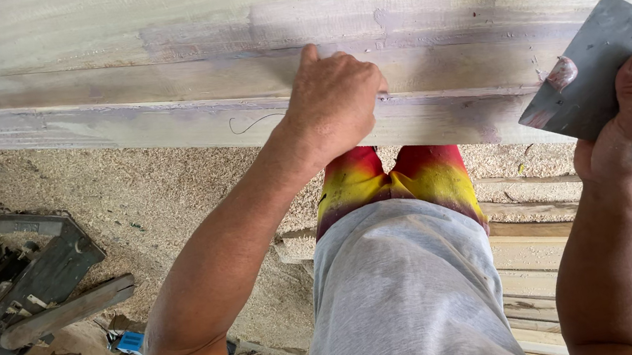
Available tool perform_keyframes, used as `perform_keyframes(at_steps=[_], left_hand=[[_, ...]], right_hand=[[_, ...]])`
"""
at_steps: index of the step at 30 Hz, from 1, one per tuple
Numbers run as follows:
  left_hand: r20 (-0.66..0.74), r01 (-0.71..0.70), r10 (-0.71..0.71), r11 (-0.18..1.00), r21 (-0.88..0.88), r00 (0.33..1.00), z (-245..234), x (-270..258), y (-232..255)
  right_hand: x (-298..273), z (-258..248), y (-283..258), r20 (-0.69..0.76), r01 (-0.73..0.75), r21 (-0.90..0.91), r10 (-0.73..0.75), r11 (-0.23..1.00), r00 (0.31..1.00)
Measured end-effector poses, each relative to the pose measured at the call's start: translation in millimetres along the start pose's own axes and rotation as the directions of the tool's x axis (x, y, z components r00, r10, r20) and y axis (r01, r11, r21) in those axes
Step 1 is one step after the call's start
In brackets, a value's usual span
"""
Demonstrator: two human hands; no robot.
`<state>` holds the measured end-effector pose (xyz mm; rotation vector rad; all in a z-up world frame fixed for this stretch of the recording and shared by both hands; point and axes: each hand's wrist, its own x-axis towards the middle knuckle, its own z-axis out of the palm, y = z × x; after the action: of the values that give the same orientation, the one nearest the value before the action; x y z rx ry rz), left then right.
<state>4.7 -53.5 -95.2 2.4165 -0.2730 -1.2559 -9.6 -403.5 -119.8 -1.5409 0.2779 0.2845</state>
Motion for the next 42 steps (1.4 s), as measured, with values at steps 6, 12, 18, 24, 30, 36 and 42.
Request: perform_keyframes(at_steps=[6,12,18,24,30,36,42], left_hand=[[-0.057,0.052,-0.058,0.993,-0.104,0.997,2,-27,0],[-0.606,0.150,-0.169,0.985,-0.083,0.777,95,-68,39],[-0.736,0.230,-0.144,0.973,0.016,0.661,153,-56,47],[-0.737,0.249,-0.163,0.968,0.008,0.656,167,-47,55],[-0.766,0.283,-0.189,0.959,-0.010,0.614,179,-40,64],[-0.749,0.296,-0.214,0.955,-0.025,0.627,173,-42,64],[-0.625,0.238,-0.161,0.970,0.041,0.764,116,-63,38]], right_hand=[[0,3,0,0.006,0.007,0.036,-0.007,0.999,1.000],[1,9,-2,0.024,0.011,0.047,-0.013,0.999,1.000],[0,8,-5,0.053,-0.012,0.018,0.011,1.000,0.999],[0,4,-10,0.089,-0.015,0.019,0.013,1.000,0.996],[6,4,-14,0.138,0.006,-0.021,-0.003,1.000,0.990],[11,11,-20,0.161,0.042,-0.050,-0.033,0.998,0.986],[12,10,-19,0.111,0.032,-0.022,-0.029,0.999,0.993]])
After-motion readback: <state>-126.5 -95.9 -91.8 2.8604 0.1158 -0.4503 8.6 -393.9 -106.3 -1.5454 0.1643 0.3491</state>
